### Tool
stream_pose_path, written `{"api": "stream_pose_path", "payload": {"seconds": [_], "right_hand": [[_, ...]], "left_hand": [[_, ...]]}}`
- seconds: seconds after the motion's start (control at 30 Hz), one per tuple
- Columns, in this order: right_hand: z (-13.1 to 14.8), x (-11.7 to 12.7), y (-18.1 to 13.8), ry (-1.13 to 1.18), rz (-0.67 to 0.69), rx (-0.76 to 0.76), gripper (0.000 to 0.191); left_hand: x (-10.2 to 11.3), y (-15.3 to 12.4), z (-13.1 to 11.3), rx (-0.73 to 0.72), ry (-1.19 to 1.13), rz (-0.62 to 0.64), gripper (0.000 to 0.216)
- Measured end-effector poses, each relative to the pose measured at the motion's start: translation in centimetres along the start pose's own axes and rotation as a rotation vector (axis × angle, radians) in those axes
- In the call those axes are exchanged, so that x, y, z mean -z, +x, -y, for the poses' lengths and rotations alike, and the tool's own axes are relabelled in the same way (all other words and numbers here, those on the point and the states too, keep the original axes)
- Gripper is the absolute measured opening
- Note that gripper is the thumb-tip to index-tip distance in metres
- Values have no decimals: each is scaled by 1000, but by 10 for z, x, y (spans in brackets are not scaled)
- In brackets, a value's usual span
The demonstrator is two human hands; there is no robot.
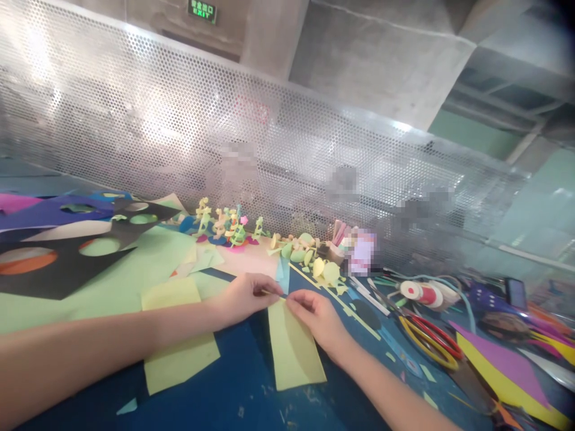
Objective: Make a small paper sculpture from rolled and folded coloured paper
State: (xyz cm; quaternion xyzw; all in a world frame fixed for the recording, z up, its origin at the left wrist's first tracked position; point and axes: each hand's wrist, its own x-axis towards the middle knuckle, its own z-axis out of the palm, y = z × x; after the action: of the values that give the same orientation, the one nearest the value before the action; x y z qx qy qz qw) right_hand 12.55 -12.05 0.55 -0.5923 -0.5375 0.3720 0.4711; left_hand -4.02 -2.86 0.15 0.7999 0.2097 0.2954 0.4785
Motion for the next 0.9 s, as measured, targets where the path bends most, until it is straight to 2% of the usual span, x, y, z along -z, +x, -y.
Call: {"api": "stream_pose_path", "payload": {"seconds": [0.3,0.67,0.9], "right_hand": [[-2,3,1,16,-9,-26,30],[0,2,-2,42,-5,-15,30],[-1,2,1,75,-67,-70,34]], "left_hand": [[-3,-3,1,-101,81,-108,15],[0,-1,-4,-13,89,-56,21],[-1,-3,-3,-56,113,-123,17]]}}
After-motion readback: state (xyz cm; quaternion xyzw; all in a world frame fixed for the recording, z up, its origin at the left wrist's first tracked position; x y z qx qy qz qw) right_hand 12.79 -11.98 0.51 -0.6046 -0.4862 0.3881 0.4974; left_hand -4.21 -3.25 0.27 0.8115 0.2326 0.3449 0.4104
